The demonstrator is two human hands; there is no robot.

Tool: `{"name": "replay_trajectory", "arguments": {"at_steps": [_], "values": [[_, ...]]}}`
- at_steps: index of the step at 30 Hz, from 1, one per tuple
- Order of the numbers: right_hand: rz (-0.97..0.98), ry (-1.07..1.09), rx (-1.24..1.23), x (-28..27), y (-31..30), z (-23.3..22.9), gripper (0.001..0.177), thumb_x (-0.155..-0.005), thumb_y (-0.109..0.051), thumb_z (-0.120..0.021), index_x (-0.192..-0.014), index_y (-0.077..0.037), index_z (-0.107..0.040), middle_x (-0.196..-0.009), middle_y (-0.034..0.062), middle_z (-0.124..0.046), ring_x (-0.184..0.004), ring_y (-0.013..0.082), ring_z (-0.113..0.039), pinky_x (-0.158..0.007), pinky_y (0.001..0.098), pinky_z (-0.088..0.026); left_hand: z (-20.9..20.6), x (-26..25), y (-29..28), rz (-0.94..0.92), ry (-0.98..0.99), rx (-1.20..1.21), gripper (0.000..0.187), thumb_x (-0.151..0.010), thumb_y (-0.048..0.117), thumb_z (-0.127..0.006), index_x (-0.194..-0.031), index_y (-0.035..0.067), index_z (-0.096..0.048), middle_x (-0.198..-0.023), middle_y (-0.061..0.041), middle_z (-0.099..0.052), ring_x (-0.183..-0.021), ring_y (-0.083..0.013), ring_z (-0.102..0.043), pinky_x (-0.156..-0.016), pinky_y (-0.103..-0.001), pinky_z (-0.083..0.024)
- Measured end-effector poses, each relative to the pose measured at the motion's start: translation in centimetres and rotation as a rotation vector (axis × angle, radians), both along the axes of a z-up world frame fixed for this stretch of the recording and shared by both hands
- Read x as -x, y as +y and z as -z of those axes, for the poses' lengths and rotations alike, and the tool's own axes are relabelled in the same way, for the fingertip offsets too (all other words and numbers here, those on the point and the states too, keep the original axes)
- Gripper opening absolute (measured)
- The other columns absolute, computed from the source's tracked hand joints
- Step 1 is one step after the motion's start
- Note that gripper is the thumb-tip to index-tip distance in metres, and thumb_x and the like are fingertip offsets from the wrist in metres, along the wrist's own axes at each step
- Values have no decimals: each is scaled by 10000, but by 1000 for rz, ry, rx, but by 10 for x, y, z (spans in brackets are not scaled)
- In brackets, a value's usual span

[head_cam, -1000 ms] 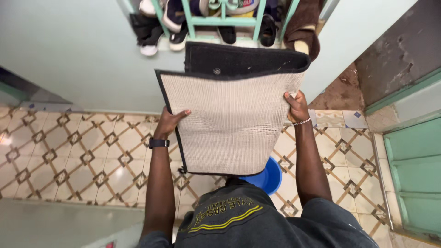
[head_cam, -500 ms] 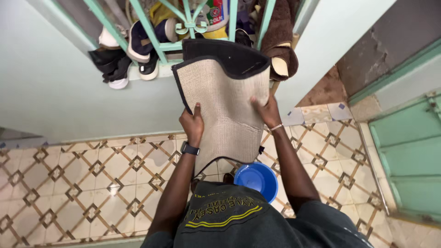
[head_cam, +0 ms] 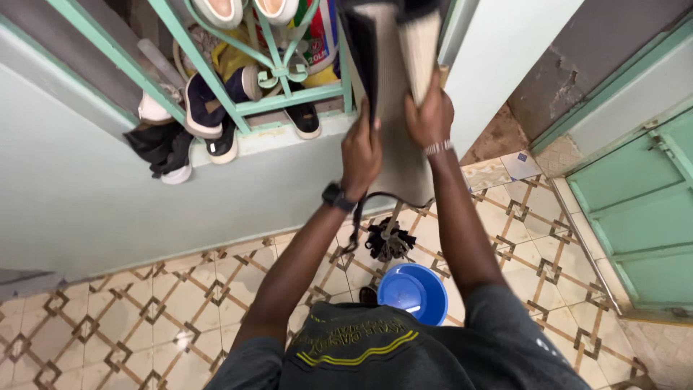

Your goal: The person picks up a floor mat, shakes it out, places it on a shelf, and then prepares a cleaning solution in a blue bucket by adding liquid from a green bottle and another blue and orange bottle, and finally rinses out the bucket and a yellow towel.

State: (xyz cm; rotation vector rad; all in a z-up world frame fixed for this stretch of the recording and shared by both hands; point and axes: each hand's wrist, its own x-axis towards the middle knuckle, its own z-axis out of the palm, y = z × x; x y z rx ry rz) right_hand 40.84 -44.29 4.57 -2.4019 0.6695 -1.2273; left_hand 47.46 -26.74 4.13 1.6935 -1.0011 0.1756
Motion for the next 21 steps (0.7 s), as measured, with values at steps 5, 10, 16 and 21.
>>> {"name": "replay_trajectory", "arguments": {"at_steps": [5,10,16,21], "values": [[-322,-35,-240,-40,-24,-96,783,-1026,-296,-800,-1532,32,-299,-1269,315,-682,-1111,416,-740,-897,458,-612,-34,-51,-86,-18,-105,301,500,-1124,242,-473,-1574,30,-415,-1392,-280,-617,-1229,-448,-653,-970,-478,-578],[-47,-182,820,-48,-21,-75,993,-945,-328,-711,-1698,-65,-119,-1291,283,-627,-1101,410,-692,-901,430,-588,-49,-110,-135,16,74,223,529,-1098,309,-439,-1563,60,-405,-1379,-260,-634,-1035,-402,-742,-781,-443,-627],[-14,222,30,-133,-67,-27,769,-1054,-252,-608,-1660,-104,-159,-1253,293,-672,-933,353,-749,-764,473,-609,4,-170,-171,-9,341,7,768,-1055,455,-481,-1629,2,-247,-1165,-314,-717,-943,-353,-737,-750,-373,-558],[-5,451,-75,-160,-92,-35,775,-1049,-375,-617,-1653,-144,-188,-1077,296,-719,-872,403,-733,-703,509,-595,52,-144,-40,65,-138,-22,758,-1028,439,-676,-1537,-47,-394,-1602,-297,-437,-1531,-386,-401,-1266,-441,-345]]}}
